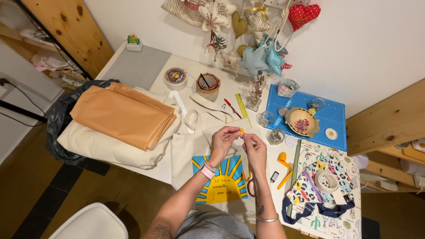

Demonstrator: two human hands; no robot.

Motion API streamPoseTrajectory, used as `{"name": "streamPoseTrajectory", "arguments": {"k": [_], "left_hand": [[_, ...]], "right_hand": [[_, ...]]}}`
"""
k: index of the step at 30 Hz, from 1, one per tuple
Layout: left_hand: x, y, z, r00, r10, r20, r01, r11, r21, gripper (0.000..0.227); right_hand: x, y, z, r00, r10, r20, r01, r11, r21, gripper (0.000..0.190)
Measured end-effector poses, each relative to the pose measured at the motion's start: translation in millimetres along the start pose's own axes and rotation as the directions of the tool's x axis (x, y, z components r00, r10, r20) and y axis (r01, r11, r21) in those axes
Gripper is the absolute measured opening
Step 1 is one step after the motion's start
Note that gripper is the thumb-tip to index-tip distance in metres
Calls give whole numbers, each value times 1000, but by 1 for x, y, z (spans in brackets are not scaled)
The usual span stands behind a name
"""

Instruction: The person is sewing yellow straps onto a white tote bag using a pink sewing machine and then moves to a separate table to prepare more materials.

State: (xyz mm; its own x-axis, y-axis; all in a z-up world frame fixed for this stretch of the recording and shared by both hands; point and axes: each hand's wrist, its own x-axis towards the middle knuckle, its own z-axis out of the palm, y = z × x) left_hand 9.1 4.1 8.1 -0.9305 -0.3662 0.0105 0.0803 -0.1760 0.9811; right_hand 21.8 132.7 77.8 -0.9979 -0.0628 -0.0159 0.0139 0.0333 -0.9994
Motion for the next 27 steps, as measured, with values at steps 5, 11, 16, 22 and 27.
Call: {"name": "streamPoseTrajectory", "arguments": {"k": [5, 11, 16, 22, 27], "left_hand": [[-13, 18, 2, 994, 94, -48, -81, 972, 221, 20], [-28, 34, 2, 949, 314, -18, -288, 890, 353, 16], [-33, 46, 3, 874, 484, 40, -452, 780, 432, 14], [-29, 56, -7, 942, 308, 135, -334, 898, 286, 17], [-28, 66, -6, 986, 48, 158, -58, 997, 57, 17]], "right_hand": [[0, 8, -4, 996, -67, -60, 56, 982, -181, 10], [13, 30, -13, 965, -254, -70, 182, 835, -519, 6], [14, 24, -12, 921, -387, -43, 293, 760, -580, 5], [7, 8, -10, 896, -439, -64, 349, 786, -510, 4], [7, 8, -13, 904, -423, -56, 355, 819, -451, 3]]}}
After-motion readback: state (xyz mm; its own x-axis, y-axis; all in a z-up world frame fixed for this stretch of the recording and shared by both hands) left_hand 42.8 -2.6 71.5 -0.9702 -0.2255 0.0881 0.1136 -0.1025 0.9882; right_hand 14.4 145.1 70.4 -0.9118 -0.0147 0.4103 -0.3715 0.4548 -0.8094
